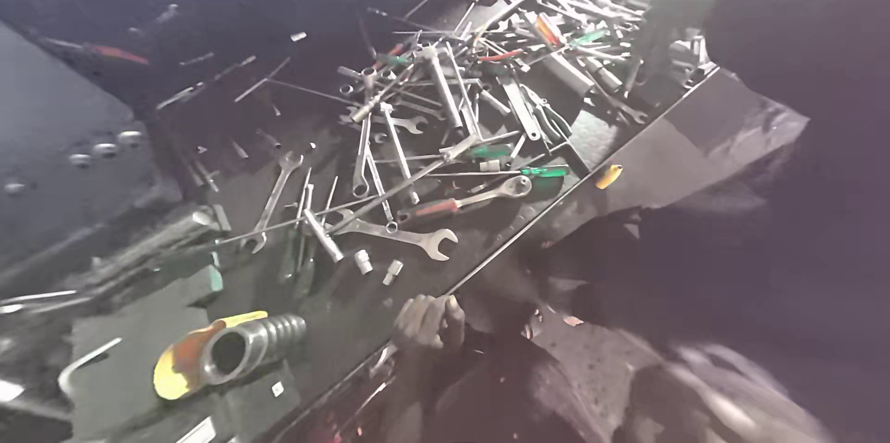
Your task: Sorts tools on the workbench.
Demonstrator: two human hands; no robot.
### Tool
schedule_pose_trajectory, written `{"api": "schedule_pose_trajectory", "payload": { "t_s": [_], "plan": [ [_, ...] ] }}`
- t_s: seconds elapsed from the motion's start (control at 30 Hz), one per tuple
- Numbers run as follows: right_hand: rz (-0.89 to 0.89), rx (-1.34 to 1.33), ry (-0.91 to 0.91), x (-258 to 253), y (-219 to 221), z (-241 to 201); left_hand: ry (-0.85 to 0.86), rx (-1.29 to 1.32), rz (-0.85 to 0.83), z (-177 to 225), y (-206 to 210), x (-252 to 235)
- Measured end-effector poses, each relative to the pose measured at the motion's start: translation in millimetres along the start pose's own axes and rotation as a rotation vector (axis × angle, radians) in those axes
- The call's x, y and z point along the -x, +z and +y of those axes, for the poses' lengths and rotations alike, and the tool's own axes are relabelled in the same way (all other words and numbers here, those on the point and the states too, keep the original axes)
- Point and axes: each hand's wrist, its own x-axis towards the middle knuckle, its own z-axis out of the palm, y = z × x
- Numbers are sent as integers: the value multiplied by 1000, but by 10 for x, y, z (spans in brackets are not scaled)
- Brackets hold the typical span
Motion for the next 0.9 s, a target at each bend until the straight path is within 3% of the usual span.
{"api": "schedule_pose_trajectory", "payload": {
  "t_s": [0.13,0.23,0.4,0.5,0.57,0.77,0.9],
  "plan": [
    [-32,-142,337,340,712,381,140,20,15,-137,21,50],
    [8,-226,245,546,661,374,93,-16,5,-38,-1,-37],
    [-90,-189,239,687,564,552,84,70,-129,-110,-7,63],
    [-72,-203,223,631,516,545,-19,366,58,-317,230,350],
    [-56,-230,250,618,483,496,-91,438,31,-237,135,270],
    [-199,-271,270,551,590,579,-33,67,-90,-278,364,263],
    [-233,-191,233,413,638,579,-95,193,-124,-202,410,254]
  ]
}}
